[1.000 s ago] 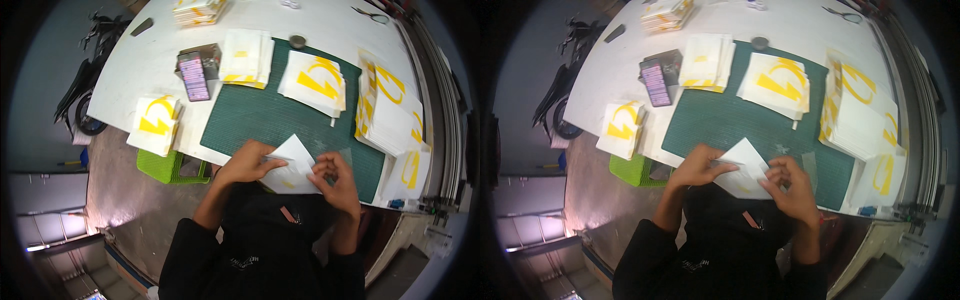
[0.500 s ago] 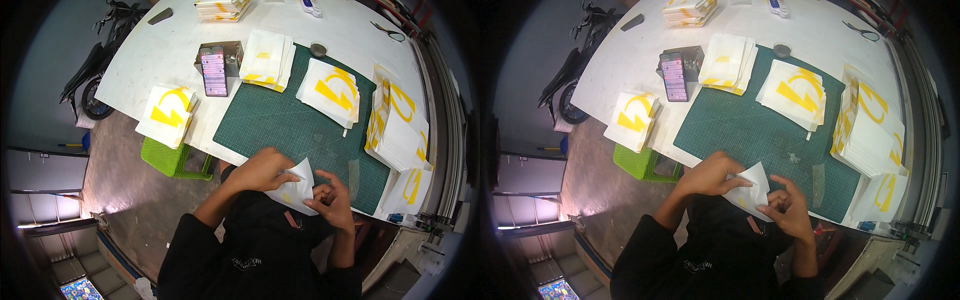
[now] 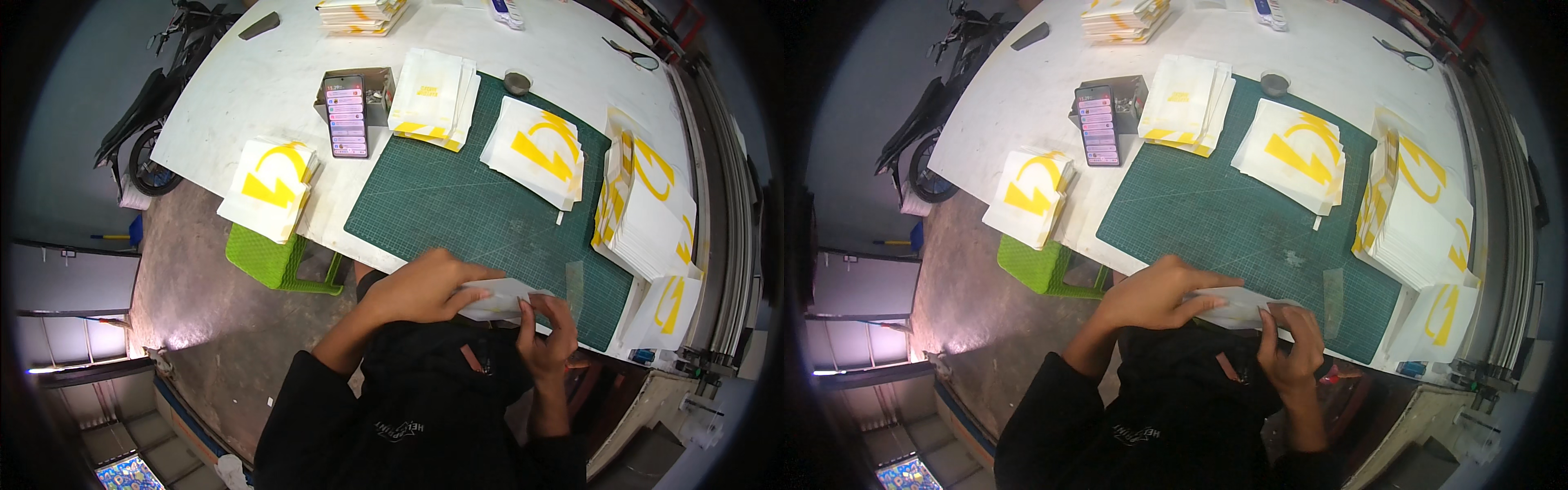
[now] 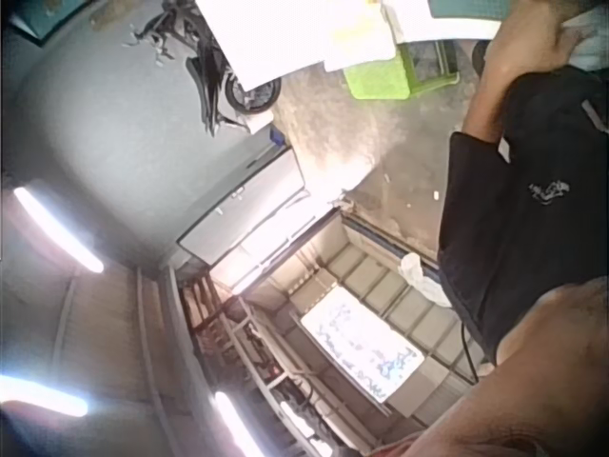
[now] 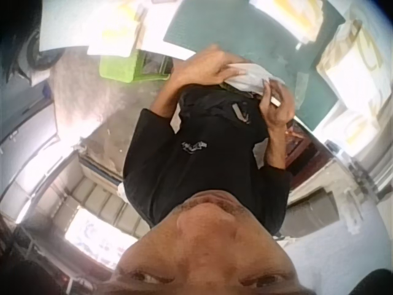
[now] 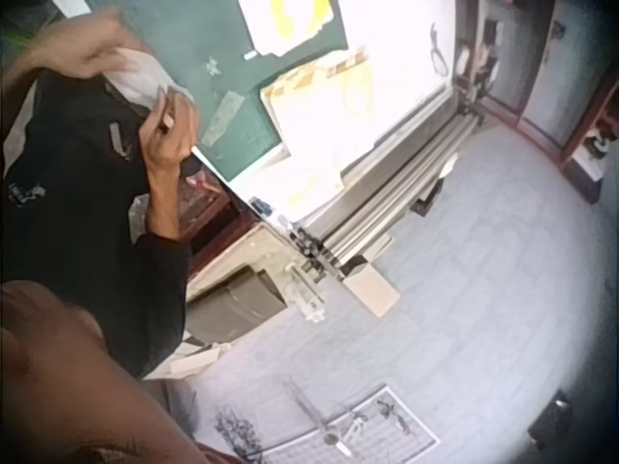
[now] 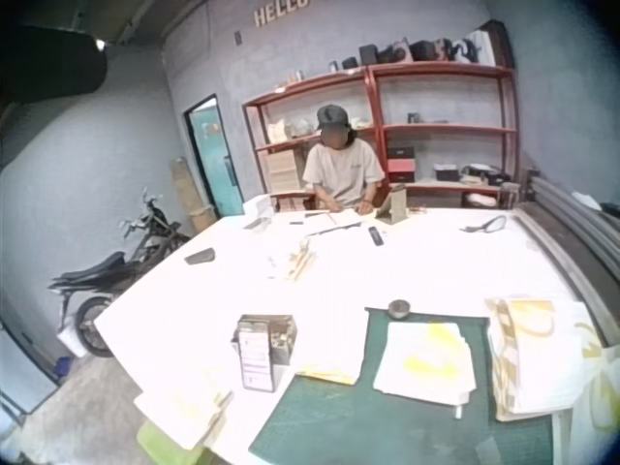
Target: The person repeatedly folds white paper sheets with yellow printed logos on a green cutting mat. They smooth each fold with both hands, stack the folded sheets, and occasionally lift a sheet to check alignment before continuing the folding sequence.
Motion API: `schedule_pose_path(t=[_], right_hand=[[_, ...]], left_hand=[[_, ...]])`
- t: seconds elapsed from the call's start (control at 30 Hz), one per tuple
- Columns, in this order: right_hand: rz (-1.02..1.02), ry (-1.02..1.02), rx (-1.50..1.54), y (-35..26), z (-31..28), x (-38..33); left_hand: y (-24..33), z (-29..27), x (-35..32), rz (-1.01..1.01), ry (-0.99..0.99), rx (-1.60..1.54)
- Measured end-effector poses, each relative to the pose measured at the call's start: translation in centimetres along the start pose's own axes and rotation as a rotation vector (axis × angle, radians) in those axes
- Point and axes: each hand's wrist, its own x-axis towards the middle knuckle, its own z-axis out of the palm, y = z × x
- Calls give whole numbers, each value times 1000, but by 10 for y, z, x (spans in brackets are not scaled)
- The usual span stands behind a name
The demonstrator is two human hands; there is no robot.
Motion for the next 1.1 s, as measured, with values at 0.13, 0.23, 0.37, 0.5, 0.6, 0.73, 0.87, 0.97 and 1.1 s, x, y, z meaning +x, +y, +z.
schedule_pose_path(t=[0.13, 0.23, 0.37, 0.5, 0.6, 0.73, 0.87, 0.97, 1.1], right_hand=[[117, -77, 153, -9, -8, 1], [659, -210, 409, -12, -18, -4], [531, -620, 448, -4, -36, 13], [534, -931, 485, 4, -44, 17], [529, -952, 615, 9, -38, 8], [435, -925, 693, 17, -35, 0], [356, -931, 688, 16, -39, 6], [357, -904, 673, 14, -36, 9], [493, -1000, 694, 3, -36, 24]], left_hand=[[-9, 7, 5, 133, -42, -34], [-7, 13, 5, 163, 21, 33], [9, 16, 5, 143, -31, 123], [15, 26, 4, 183, -66, 179], [16, 29, 3, 218, -64, 214], [15, 26, 3, 283, -39, 252], [15, 24, 1, 253, -84, 236], [17, 22, 2, 228, -121, 208], [20, 15, 7, 102, -247, 146]])
